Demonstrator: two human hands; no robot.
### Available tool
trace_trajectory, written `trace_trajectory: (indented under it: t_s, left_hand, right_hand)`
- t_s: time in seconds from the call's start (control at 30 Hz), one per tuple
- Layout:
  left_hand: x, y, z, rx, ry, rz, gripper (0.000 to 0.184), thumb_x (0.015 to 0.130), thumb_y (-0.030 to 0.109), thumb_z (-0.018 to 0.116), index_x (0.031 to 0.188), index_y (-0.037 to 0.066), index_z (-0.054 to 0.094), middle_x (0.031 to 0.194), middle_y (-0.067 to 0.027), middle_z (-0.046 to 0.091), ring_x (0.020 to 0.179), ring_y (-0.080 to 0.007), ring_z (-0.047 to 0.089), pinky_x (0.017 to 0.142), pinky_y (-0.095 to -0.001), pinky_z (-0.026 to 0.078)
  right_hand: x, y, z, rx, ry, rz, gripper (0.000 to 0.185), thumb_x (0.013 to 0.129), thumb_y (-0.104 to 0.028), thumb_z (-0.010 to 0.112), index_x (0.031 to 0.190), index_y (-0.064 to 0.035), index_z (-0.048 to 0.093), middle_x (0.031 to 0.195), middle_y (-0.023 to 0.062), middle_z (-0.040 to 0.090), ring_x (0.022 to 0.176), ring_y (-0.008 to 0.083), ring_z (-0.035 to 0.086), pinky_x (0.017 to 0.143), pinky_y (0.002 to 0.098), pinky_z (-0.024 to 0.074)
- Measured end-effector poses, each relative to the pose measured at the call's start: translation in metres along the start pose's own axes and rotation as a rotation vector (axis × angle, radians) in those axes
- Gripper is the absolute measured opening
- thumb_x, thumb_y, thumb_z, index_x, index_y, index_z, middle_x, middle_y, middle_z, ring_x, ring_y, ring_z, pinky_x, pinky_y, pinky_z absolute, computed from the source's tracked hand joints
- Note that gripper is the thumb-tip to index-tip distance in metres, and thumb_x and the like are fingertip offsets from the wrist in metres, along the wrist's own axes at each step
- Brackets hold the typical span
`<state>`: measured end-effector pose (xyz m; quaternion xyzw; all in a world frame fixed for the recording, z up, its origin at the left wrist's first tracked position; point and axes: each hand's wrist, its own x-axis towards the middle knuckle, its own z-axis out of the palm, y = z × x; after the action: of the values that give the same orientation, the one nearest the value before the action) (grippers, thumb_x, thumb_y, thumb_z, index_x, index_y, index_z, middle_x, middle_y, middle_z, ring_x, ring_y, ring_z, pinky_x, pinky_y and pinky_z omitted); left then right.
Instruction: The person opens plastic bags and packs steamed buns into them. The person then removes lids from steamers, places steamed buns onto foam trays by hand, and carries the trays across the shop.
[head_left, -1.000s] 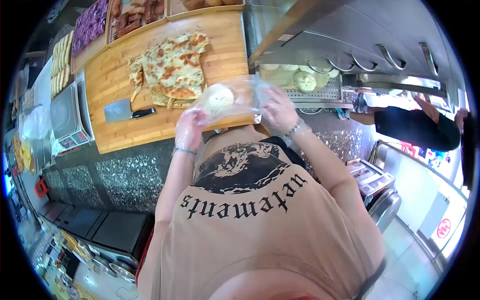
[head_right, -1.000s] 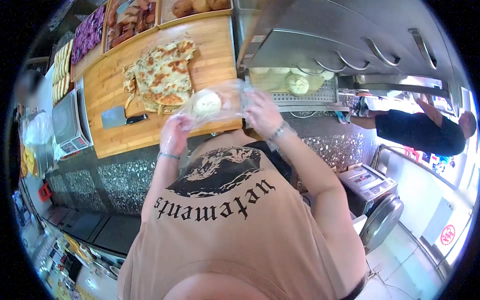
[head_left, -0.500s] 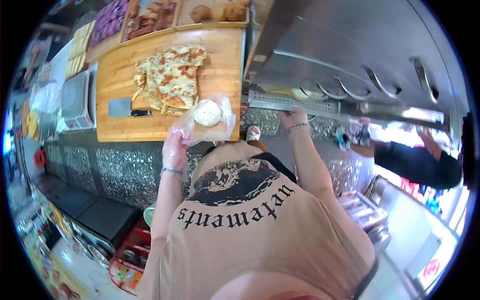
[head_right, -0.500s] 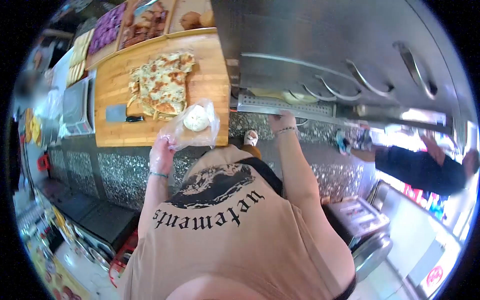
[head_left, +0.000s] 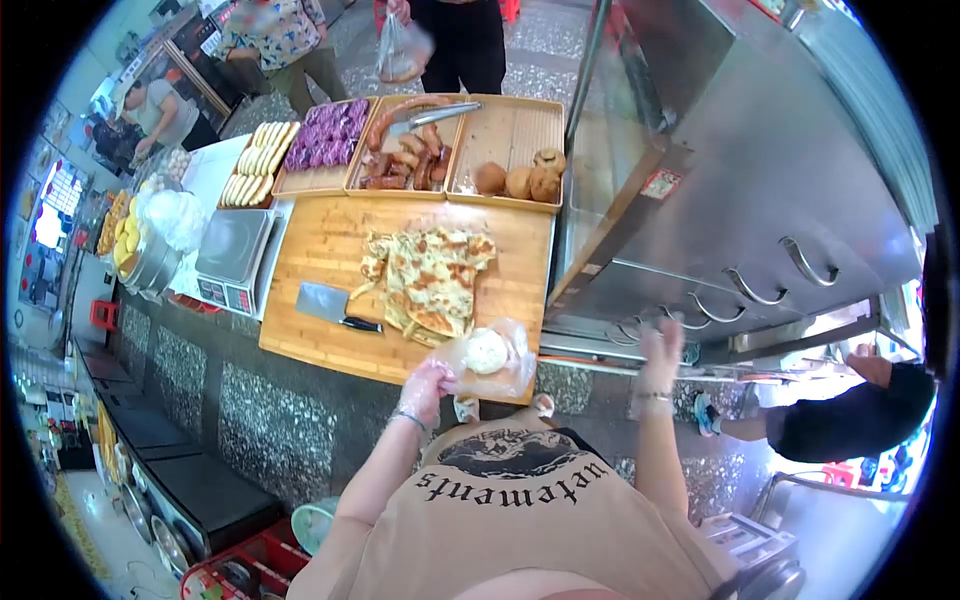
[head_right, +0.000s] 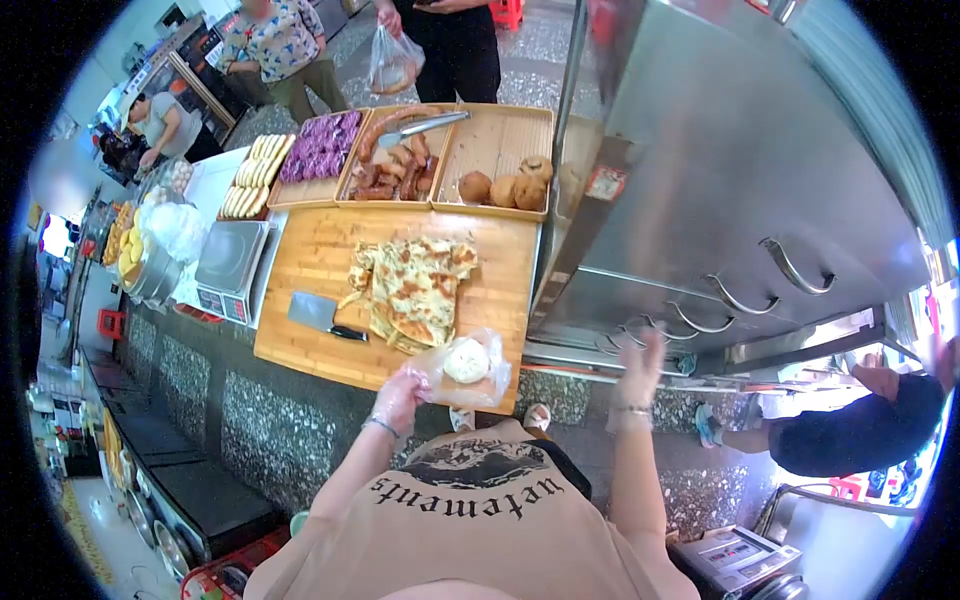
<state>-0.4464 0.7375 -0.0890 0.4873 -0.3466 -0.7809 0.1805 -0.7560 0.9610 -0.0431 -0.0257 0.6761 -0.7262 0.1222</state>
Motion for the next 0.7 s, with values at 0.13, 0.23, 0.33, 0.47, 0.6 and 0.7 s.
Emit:
trace_trajectory:
  t_s: [0.13, 0.23, 0.33, 0.47, 0.6, 0.7]
  left_hand:
    - [0.001, 0.005, -0.004, -0.089, -0.018, -0.044, 0.007, 0.086, 0.004, 0.047, 0.087, 0.007, 0.053, 0.077, -0.0024, 0.056, 0.068, -0.0119, 0.054, 0.061, -0.0251, 0.043]
    - [0.02, -0.002, -0.012, -0.03, -0.117, 0.007, 0.007, 0.085, 0.003, 0.047, 0.085, 0.008, 0.052, 0.076, -0.0023, 0.055, 0.066, -0.0117, 0.052, 0.061, -0.0247, 0.042]
    - [0.021, 0.002, -0.002, 0.032, -0.117, 0.002, 0.008, 0.085, 0.004, 0.046, 0.084, 0.009, 0.052, 0.074, -0.0017, 0.055, 0.065, -0.0107, 0.05, 0.061, -0.0236, 0.04]
    - [0.019, 0.01, 0.009, 0.053, -0.135, 0.039, 0.011, 0.085, 0.005, 0.044, 0.08, 0.01, 0.052, 0.071, -0.0003, 0.053, 0.064, -0.0098, 0.05, 0.06, -0.0229, 0.039]
    - [0.017, 0.018, 0.004, -0.001, -0.136, 0.05, 0.009, 0.082, 0.004, 0.048, 0.08, 0.01, 0.053, 0.069, 0.0017, 0.05, 0.061, -0.0083, 0.045, 0.058, -0.022, 0.037]
    - [0.019, 0.022, -0.002, -0.023, -0.158, 0.034, 0.009, 0.08, 0.002, 0.051, 0.082, 0.01, 0.054, 0.069, 0.0027, 0.049, 0.06, -0.0078, 0.044, 0.058, -0.0217, 0.036]
  right_hand:
    - [-0.025, -0.076, 0.029, -0.043, 0.012, -0.52, 0.036, 0.089, -0.002, 0.051, 0.125, -0.0037, 0.047, 0.125, 0.0097, 0.051, 0.114, 0.0203, 0.05, 0.1, 0.0344, 0.038]
    - [-0.053, -0.076, 0.063, -0.333, -0.228, -0.663, 0.021, 0.087, 0.001, 0.051, 0.106, -0.0025, 0.06, 0.11, 0.0105, 0.062, 0.103, 0.021, 0.058, 0.093, 0.0339, 0.0432]
    - [-0.097, -0.03, 0.113, -0.713, -0.713, -0.711, 0.02, 0.084, -0.003, 0.055, 0.102, -0.0043, 0.063, 0.1, 0.0156, 0.064, 0.094, 0.0295, 0.06, 0.086, 0.037, 0.0472]
    - [-0.116, 0.045, 0.164, -1.109, -1.086, -0.552, 0.029, 0.077, -0.007, 0.059, 0.106, -0.0052, 0.061, 0.102, 0.0197, 0.062, 0.096, 0.035, 0.059, 0.088, 0.0401, 0.0465]
    - [-0.107, 0.048, 0.158, -1.087, -0.938, -0.717, 0.051, 0.076, -0.009, 0.057, 0.125, -0.0098, 0.048, 0.109, 0.0233, 0.059, 0.092, 0.0367, 0.06, 0.083, 0.0436, 0.0472]
    - [-0.097, -0.02, 0.132, -0.852, -0.636, -0.195, 0.084, 0.079, -0.006, 0.056, 0.147, -0.0179, 0.008, 0.119, 0.0244, 0.056, 0.093, 0.0382, 0.062, 0.083, 0.0433, 0.0491]
